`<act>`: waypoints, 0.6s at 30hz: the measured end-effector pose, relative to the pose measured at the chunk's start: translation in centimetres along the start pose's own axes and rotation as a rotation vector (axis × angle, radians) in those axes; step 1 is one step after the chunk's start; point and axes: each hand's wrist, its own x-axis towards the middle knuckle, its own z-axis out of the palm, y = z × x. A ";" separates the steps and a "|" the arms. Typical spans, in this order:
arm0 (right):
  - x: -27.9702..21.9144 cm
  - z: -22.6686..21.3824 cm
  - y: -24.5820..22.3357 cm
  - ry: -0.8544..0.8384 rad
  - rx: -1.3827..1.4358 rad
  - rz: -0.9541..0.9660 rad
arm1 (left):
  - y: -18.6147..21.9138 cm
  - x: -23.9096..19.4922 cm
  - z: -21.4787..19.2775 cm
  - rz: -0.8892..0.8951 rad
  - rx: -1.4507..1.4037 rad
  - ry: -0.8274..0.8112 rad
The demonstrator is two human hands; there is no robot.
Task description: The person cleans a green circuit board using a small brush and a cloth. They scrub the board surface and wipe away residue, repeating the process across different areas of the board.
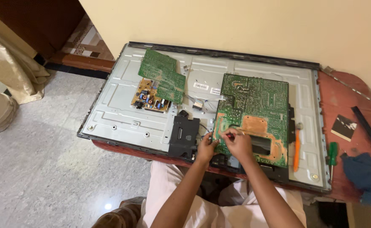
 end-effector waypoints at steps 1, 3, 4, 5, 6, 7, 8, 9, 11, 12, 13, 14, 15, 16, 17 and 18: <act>0.2 0.1 0.1 0.006 -0.036 -0.001 | 0.1 0.1 0.1 -0.002 0.000 0.007; 0.2 0.2 0.2 0.053 -0.068 -0.011 | 0.3 0.1 0.3 -0.004 -0.003 0.023; 0.2 0.2 0.1 0.076 -0.084 -0.018 | 0.5 0.1 0.5 0.009 0.005 0.015; -0.1 0.4 0.1 0.081 -0.059 0.004 | 0.5 0.0 0.5 0.022 0.010 0.012; -0.2 0.5 0.0 0.086 -0.035 0.025 | 0.5 0.0 0.5 0.034 0.016 0.009; -0.5 0.8 0.0 0.088 -0.010 0.047 | 0.6 -0.2 0.4 0.033 0.047 0.021; -0.5 1.0 0.0 0.094 -0.003 0.039 | 0.6 -0.2 0.3 0.033 0.078 0.033; -0.8 1.1 0.1 0.102 0.003 0.035 | 0.6 -0.2 0.3 0.029 0.111 0.041; -0.9 1.0 0.6 0.080 -0.004 0.068 | 0.6 -0.2 0.3 0.024 0.051 0.032; -0.9 0.9 0.8 0.049 -0.018 0.105 | 0.5 -0.4 0.4 0.021 0.023 0.026; -0.5 0.8 1.1 0.021 -0.031 0.139 | 0.7 -0.3 0.5 0.012 0.022 0.026; -0.3 0.7 1.3 0.042 0.079 0.104 | 0.7 -0.3 0.6 0.003 0.022 0.025; 0.1 0.6 1.4 0.058 0.188 0.065 | 0.8 -0.3 0.6 -0.004 0.019 0.029; 0.2 0.6 1.5 0.074 0.297 0.026 | 0.8 -0.3 0.7 0.011 0.020 0.022; 0.5 0.7 1.5 0.073 0.222 0.027 | 0.9 -0.3 0.6 0.027 0.021 0.019; 0.8 0.9 1.4 0.073 0.148 0.028 | 0.9 -0.1 0.5 0.044 0.021 0.017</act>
